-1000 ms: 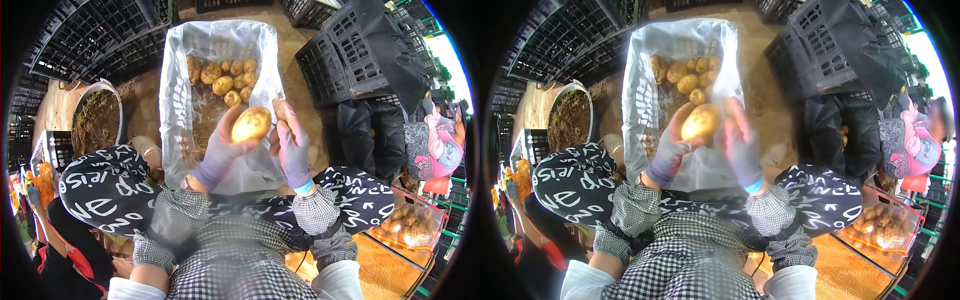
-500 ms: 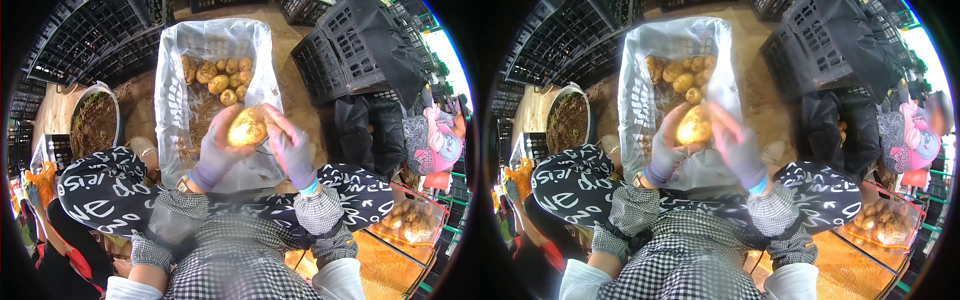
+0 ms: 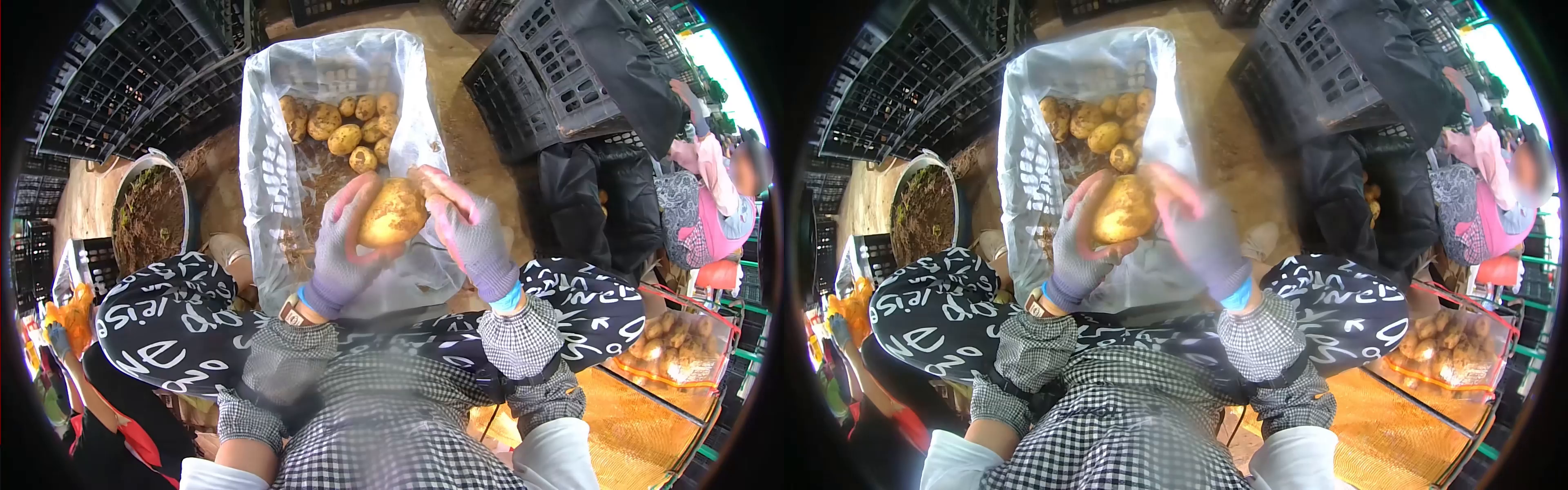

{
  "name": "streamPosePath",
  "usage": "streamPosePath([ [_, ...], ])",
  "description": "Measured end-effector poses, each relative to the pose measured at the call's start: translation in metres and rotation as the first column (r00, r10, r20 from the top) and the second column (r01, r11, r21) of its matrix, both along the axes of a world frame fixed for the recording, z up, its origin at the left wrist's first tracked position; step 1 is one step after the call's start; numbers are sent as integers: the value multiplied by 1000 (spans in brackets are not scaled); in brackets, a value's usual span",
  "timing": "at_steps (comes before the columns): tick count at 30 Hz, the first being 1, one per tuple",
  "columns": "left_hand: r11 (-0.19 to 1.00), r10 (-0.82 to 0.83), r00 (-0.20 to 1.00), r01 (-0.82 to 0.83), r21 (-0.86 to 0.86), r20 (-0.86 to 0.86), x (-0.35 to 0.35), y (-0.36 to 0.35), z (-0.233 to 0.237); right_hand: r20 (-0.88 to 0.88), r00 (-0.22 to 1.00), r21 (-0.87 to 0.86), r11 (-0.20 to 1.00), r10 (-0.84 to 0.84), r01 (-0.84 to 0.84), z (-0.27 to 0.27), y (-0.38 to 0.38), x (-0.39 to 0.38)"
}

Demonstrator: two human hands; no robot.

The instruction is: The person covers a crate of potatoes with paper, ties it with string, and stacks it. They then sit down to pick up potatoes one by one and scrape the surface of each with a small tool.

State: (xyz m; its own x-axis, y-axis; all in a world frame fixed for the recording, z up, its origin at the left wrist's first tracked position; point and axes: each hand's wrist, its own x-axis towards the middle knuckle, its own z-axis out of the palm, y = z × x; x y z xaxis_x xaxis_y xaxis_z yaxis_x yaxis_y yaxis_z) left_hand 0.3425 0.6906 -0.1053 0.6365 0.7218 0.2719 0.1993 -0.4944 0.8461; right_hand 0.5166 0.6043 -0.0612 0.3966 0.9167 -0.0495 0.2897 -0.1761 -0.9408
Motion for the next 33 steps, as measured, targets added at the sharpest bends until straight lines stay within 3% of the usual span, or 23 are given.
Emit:
streamPosePath([
  [2, 999, 0, 1000, 0, 37, -7, -1, 1, -1, 43, 995, -57, 995, 85, -83, 12, -5, -7],
  [8, 1000, 21, 998, -20, -12, 67, 1, -2, 4, 50, 999, -10, 1000, -14, 15, -9, -6, 1],
  [11, 984, 37, 971, 5, -176, 236, 2, -2, -3, -11, 999, 78, 996, -40, 40, -14, -11, -5],
  [14, 959, 35, 983, 18, -282, 182, -2, 0, -1, -70, 996, 118, 992, -47, 55, -17, -13, -3],
  [17, 943, 26, 968, 58, -326, 249, -1, 1, -4, -80, 997, 125, 992, -18, 28, -13, -15, 1],
  [21, 932, 32, 965, 66, -356, 262, -1, 1, -5, -200, 979, -34, 998, -51, 45, 4, -16, -4],
  [23, 913, 52, 957, 70, -402, 284, 0, -1, -8, -49, 999, 22, 1000, -11, 12, 2, -16, -3],
  [26, 962, 10, 990, 30, -270, 143, -4, 2, -6, -9, 998, 5, 998, 61, -61, 8, -19, 9],
  [29, 972, -12, 991, 42, -232, 133, -2, 3, -5, 56, 997, 90, 995, 44, -49, -1, -17, 7],
  [31, 965, 1, 987, 41, -259, 160, -1, 2, -11, -138, 986, 109, 991, 89, -75, 1, -19, 12],
  [32, 962, 12, 985, 36, -271, 174, 0, 3, -10, -372, 916, 83, 989, 147, -125, 10, -26, 20],
  [33, 960, 27, 983, 25, -277, 184, 0, 3, -10, -415, 902, 63, 992, 122, -105, 10, -26, 23],
])
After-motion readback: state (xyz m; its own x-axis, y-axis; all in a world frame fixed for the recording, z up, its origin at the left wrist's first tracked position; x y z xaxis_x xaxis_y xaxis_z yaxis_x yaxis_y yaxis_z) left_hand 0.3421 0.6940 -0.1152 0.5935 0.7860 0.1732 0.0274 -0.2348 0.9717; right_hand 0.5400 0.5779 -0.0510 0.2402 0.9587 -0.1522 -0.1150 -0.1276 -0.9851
